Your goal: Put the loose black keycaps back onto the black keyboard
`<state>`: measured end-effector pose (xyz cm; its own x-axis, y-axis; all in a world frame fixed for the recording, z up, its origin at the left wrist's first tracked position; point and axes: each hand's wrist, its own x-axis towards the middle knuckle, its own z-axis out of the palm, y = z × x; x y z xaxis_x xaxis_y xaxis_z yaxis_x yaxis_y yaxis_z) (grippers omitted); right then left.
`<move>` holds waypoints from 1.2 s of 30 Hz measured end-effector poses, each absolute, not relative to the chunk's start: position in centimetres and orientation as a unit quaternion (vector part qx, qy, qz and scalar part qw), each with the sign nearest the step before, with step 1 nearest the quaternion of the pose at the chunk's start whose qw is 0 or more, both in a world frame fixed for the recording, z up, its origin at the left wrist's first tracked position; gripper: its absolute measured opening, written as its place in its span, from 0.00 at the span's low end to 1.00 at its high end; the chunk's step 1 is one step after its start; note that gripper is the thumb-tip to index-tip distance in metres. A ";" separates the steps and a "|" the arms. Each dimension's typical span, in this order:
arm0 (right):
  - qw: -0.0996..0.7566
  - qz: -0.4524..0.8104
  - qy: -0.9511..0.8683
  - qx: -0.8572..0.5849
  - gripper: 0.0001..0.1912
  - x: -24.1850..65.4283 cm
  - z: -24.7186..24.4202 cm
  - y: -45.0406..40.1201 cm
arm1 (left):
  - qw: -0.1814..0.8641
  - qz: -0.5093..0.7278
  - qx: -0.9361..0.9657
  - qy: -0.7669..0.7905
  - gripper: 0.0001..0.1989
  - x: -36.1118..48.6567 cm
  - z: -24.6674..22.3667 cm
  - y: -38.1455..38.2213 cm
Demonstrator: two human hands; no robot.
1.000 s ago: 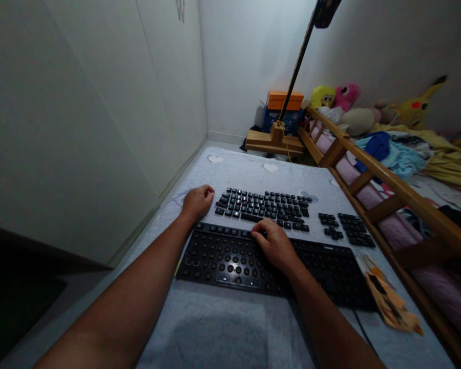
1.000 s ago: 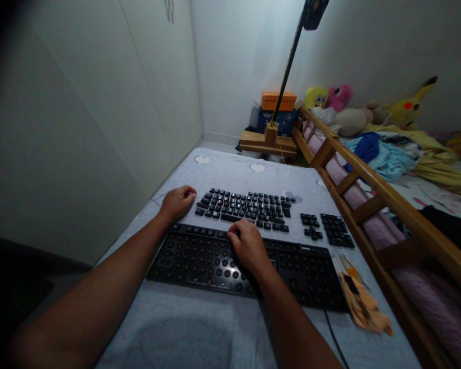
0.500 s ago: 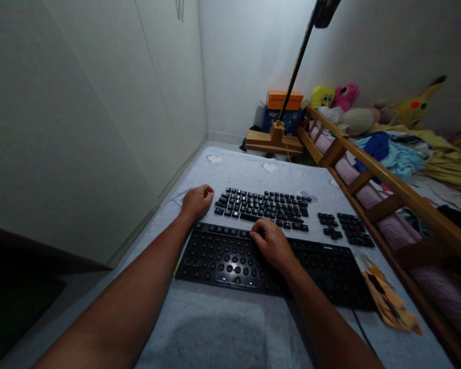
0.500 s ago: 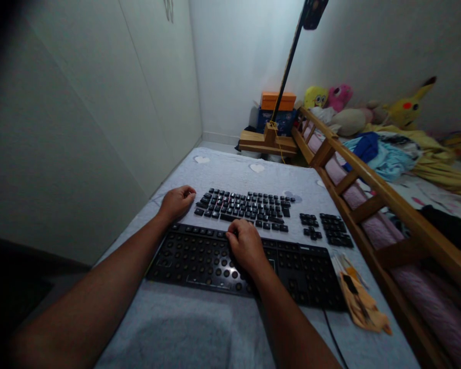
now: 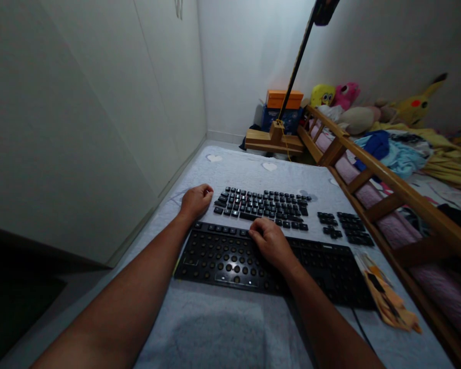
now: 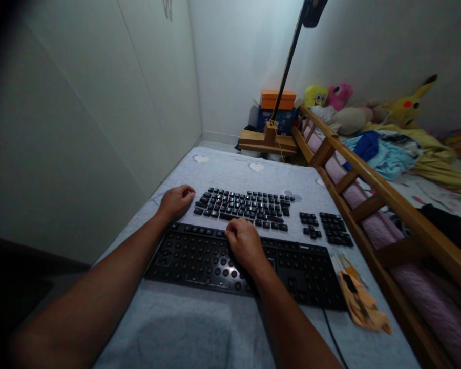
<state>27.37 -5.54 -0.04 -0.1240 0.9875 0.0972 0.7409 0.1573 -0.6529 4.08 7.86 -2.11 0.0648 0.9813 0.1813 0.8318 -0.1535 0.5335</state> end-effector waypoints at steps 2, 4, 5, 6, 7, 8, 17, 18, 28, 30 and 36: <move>0.260 0.228 -0.713 -0.610 0.07 27.3 0.0 -5.5 | 0.144 0.257 0.716 0.633 0.13 4.1 -2.1 7.9; 0.255 0.220 -0.713 -0.614 0.07 27.2 0.0 -5.5 | 0.144 0.259 0.716 0.632 0.13 4.1 -2.2 7.9; 0.254 0.217 -0.714 -0.615 0.07 27.2 0.0 -5.5 | 0.145 0.259 0.715 0.633 0.13 4.1 -2.2 7.9; 0.253 0.215 -0.715 -0.615 0.07 27.2 0.0 -5.4 | 0.146 0.259 0.714 0.634 0.13 4.1 -2.2 7.9; 0.252 0.215 -0.717 -0.614 0.07 27.2 0.0 -5.4 | 0.146 0.259 0.714 0.634 0.13 4.1 -2.2 7.9; 0.250 0.215 -0.718 -0.613 0.07 27.2 -0.1 -5.3 | 0.147 0.260 0.714 0.633 0.13 4.1 -2.3 7.9; 0.237 0.209 -0.722 -0.616 0.07 27.1 -0.3 -5.3 | 0.148 0.264 0.716 0.629 0.13 4.0 -2.4 8.0; 0.238 0.210 -0.720 -0.617 0.07 27.1 -0.2 -5.3 | 0.148 0.263 0.715 0.630 0.13 4.0 -2.4 8.0; 0.216 0.189 -0.725 -0.626 0.07 26.9 -0.1 -5.3 | 0.142 0.254 0.717 0.634 0.13 4.1 -2.3 7.9; 0.216 0.186 -0.729 -0.622 0.07 26.9 -0.2 -5.2 | 0.142 0.254 0.717 0.634 0.12 4.1 -2.2 7.9; 0.207 0.179 -0.731 -0.625 0.08 27.0 -0.6 -5.2 | 0.145 0.254 0.715 0.635 0.13 4.1 -2.1 7.8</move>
